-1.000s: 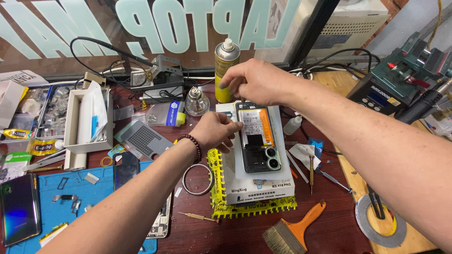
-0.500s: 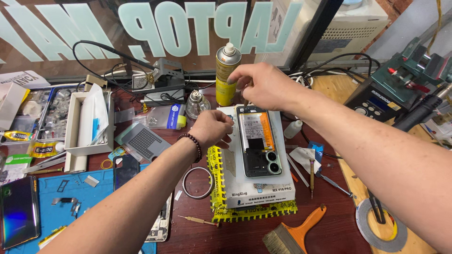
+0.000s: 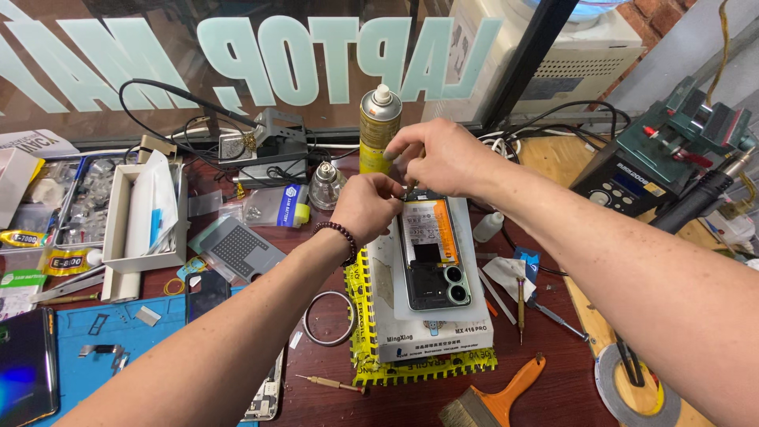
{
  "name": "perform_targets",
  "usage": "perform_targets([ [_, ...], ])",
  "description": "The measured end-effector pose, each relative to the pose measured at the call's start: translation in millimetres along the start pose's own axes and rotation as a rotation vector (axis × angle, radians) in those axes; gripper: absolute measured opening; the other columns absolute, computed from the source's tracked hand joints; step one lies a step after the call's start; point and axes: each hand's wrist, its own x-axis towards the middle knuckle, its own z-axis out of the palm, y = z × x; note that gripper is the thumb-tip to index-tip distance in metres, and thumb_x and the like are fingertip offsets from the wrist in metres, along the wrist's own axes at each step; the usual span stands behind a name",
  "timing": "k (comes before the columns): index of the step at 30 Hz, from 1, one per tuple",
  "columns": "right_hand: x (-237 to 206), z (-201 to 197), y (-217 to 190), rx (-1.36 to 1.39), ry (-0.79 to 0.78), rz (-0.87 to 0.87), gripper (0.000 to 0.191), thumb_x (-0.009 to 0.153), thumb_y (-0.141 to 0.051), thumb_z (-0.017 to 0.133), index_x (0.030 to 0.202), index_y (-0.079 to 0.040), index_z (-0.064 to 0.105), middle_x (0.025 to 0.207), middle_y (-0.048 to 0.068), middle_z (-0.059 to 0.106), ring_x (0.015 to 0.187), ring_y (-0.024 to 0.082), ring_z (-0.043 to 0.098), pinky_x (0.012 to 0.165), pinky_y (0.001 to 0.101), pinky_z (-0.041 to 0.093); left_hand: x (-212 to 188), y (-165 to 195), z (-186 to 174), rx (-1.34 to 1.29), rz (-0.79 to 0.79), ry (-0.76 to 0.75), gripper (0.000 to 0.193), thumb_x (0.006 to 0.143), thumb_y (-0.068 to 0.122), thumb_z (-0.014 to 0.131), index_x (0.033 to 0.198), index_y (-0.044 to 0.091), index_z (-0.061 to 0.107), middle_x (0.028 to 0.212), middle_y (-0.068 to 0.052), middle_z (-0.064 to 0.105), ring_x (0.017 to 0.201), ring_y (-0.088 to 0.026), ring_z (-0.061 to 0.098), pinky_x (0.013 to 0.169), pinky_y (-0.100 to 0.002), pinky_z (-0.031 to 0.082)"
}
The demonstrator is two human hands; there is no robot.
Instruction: The person removes the back cover of a light green smartphone, then uses a small brush to clean the camera module area and surrounding internal components. The person handles the phone, back cover, and brush throughout the clip.
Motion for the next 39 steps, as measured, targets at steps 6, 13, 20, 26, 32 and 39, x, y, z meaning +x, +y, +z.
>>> perform_targets([
  [6,-12,4,3,0.292,0.034,0.067,0.034,0.086,0.006,0.056,0.114,-0.004,0.072,0.095,0.010,0.075,0.087,0.015,0.074,0.076,0.0301,0.062,0,1,1,0.172,0.101,0.036,0.019,0.079,0.010,0.070,0.096,0.007,0.078,0.081,-0.009,0.078,0.065,-0.018,0.074,0.066,-0.034,0.061],
  [13,-29,-5,14,0.451,0.177,0.153,0.031,0.090,0.004,0.055,0.117,-0.001,0.069,0.100,0.010,0.073,0.091,0.015,0.075,0.075,0.0304,0.065,-4,9,-1,0.421,0.327,0.087,0.015,0.079,0.016,0.072,0.090,0.010,0.080,0.087,-0.014,0.077,0.083,-0.029,0.075,0.081,-0.040,0.059],
  [20,-41,-3,14,0.556,0.258,0.181,0.029,0.091,0.003,0.059,0.118,0.000,0.068,0.100,0.011,0.072,0.092,0.017,0.075,0.075,0.0306,0.065,-14,25,1,0.390,0.403,0.076,0.022,0.077,0.018,0.073,0.095,0.006,0.073,0.084,-0.017,0.075,0.083,-0.033,0.074,0.078,-0.043,0.057],
  [26,-44,-1,11,0.663,0.302,0.179,0.030,0.089,0.004,0.059,0.119,0.001,0.066,0.099,0.010,0.073,0.090,0.017,0.076,0.076,0.0301,0.067,-13,15,-4,0.394,0.342,0.141,0.014,0.083,0.017,0.072,0.091,0.006,0.077,0.088,-0.017,0.076,0.086,-0.034,0.073,0.079,-0.043,0.057],
  [32,-45,5,17,0.551,0.297,0.167,0.028,0.092,0.003,0.057,0.119,0.002,0.067,0.093,0.010,0.071,0.086,0.015,0.073,0.072,0.0300,0.065,-16,-21,-18,0.346,0.136,0.269,0.016,0.080,0.014,0.071,0.092,0.008,0.080,0.088,-0.015,0.077,0.084,-0.029,0.076,0.080,-0.040,0.058],
  [39,-43,10,23,0.497,0.300,0.191,0.028,0.092,0.002,0.058,0.118,-0.001,0.068,0.094,0.008,0.073,0.084,0.014,0.073,0.072,0.0295,0.065,-23,-37,-9,0.388,0.027,0.174,0.015,0.077,0.017,0.076,0.088,0.007,0.080,0.085,-0.015,0.077,0.082,-0.028,0.076,0.079,-0.039,0.059],
])
